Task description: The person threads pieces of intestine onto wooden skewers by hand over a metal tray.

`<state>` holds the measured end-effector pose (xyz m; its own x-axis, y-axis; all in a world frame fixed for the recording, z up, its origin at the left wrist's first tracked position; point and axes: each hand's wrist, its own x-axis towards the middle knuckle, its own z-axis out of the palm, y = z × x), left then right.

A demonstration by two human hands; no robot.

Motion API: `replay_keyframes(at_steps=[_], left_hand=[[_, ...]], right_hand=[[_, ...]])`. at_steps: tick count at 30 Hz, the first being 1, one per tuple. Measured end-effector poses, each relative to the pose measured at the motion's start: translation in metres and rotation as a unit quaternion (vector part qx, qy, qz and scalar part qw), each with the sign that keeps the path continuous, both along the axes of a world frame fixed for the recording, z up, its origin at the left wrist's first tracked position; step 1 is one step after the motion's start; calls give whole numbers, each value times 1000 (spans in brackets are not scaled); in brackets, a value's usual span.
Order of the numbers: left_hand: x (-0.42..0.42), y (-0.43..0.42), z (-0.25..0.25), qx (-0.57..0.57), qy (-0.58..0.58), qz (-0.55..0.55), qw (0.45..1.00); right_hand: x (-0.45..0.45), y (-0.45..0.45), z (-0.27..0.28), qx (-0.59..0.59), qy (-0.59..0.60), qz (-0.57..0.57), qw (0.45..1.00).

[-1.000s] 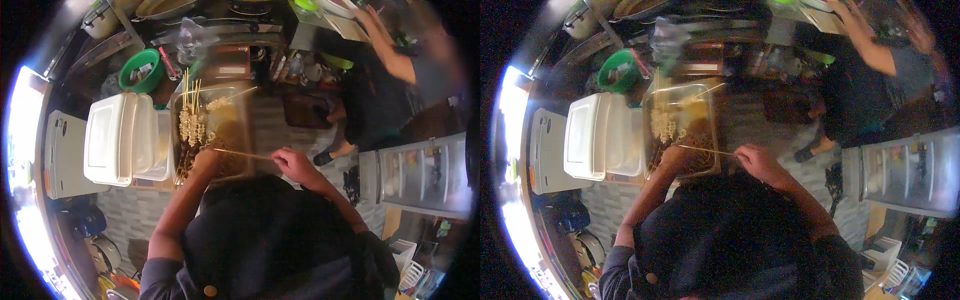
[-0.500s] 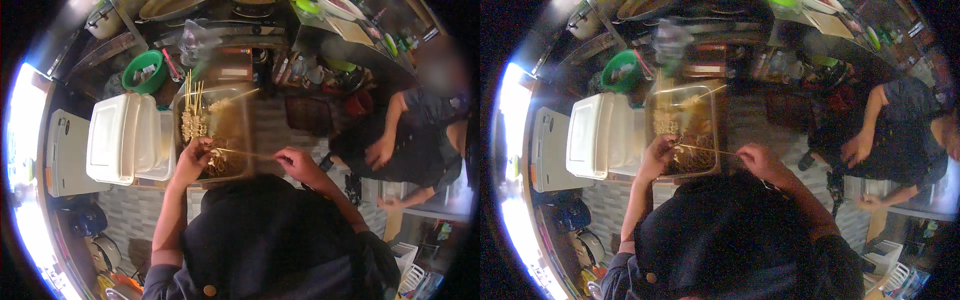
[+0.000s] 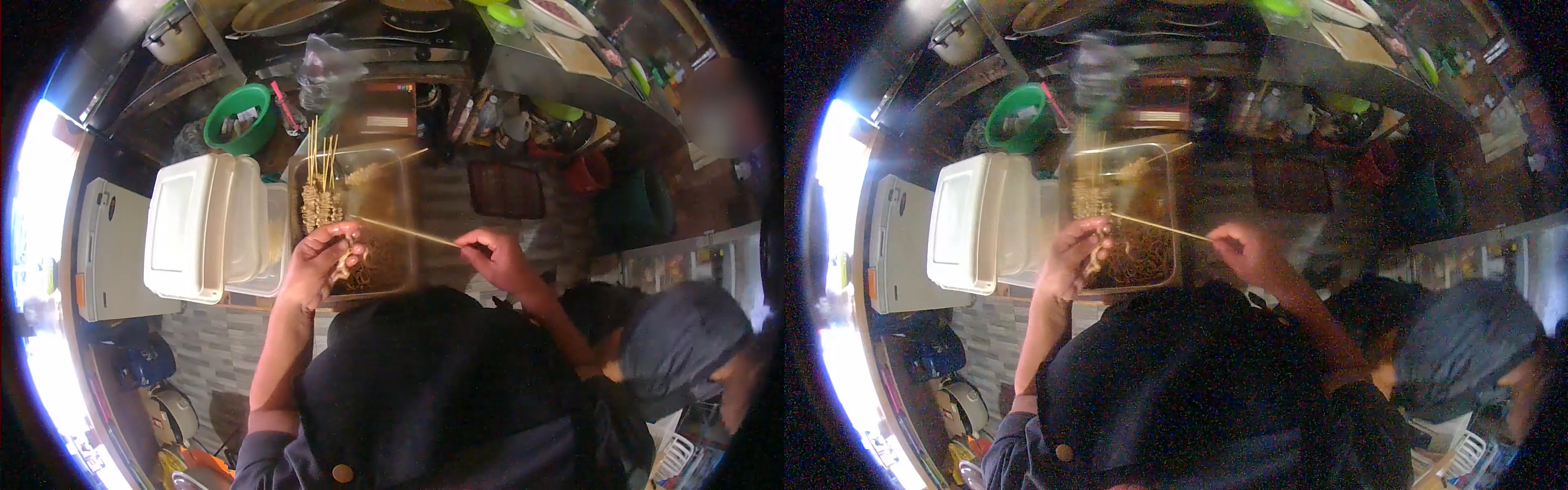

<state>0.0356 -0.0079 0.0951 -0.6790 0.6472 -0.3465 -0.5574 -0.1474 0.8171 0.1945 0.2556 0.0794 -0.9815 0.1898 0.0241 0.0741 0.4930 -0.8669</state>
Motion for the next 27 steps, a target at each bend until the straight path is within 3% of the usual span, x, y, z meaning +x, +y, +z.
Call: replay_keyframes(at_steps=[2, 6, 8, 9, 11, 12, 14, 18, 20, 21, 23, 27], left_hand=[[-6, 3, -15, -21, -37, -5, 999], [-24, 1, -91, -59, -98, -6, 993], [-28, -4, -117, -161, 96, -102, 977], [-27, -3, -121, -162, 95, -104, 977], [-24, -1, -128, -99, -82, -13, 992], [-24, -3, -135, -101, -83, -14, 991], [-25, -6, -147, -132, 40, -85, 987], [-21, -5, -136, -245, 43, -100, 963], [-19, -2, -130, -272, 183, -94, 940], [-17, -1, -131, -273, 183, -95, 940], [-11, 0, -133, -365, 428, -27, 826], [-12, 0, -128, -363, 523, -21, 771]], right_hand=[[-2, 1, -9, -4, 19, -11, 1000], [-8, 1, -12, 6, -26, -13, 1000], [-10, 1, -17, 37, -12, 16, 999], [-9, 1, -19, 35, -14, 14, 999], [-9, 1, -25, 20, -23, 14, 999], [-9, 1, -30, 19, -24, 13, 999], [-7, 2, -39, 50, -4, 14, 999], [-5, 2, -42, 85, -15, 25, 996], [-5, 2, -41, 67, -32, 45, 996], [-5, 2, -41, 66, -32, 44, 996], [-4, 1, -41, 58, -47, 43, 996], [-3, 1, -42, 60, -45, 45, 996]])
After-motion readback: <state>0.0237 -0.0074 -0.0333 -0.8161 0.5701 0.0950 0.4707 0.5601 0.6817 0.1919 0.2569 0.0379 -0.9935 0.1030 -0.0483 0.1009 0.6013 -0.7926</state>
